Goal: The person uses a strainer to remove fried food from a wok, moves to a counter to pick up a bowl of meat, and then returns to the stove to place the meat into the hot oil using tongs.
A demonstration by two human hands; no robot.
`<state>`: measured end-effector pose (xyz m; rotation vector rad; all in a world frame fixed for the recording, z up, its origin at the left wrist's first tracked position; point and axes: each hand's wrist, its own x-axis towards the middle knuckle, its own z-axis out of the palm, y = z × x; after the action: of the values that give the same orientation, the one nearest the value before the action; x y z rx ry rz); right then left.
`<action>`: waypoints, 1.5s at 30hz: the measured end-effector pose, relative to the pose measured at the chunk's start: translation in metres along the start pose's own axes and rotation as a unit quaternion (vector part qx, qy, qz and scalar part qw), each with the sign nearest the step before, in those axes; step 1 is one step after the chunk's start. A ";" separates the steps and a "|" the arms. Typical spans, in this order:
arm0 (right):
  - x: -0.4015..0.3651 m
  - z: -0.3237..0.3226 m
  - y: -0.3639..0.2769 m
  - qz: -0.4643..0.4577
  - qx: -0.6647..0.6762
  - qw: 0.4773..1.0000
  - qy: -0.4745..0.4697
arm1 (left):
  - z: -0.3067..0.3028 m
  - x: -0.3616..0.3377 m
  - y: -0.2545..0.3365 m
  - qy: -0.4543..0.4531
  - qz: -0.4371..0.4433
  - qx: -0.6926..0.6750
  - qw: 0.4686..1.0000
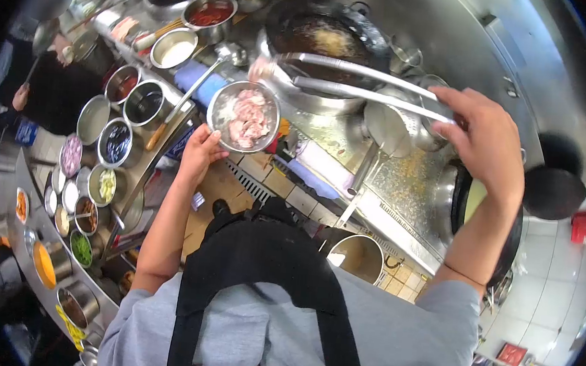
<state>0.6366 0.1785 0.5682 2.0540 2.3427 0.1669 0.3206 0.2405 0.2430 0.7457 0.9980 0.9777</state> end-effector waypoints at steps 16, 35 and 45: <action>0.091 0.127 0.066 0.214 -0.083 0.973 -0.023 | -0.028 -0.021 -0.002 0.058 0.003 -0.036 0.998; 0.032 0.062 -0.056 -0.093 -0.034 0.995 0.016 | -0.021 -0.003 -0.018 0.075 0.111 -0.021 0.991; 0.026 0.077 0.036 0.114 0.091 0.989 0.028 | -0.010 -0.019 -0.007 0.074 0.037 -0.065 0.994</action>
<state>0.6755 0.2139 0.4967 2.4322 2.2225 0.0121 0.3091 0.2211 0.2396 0.6130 1.0288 1.1648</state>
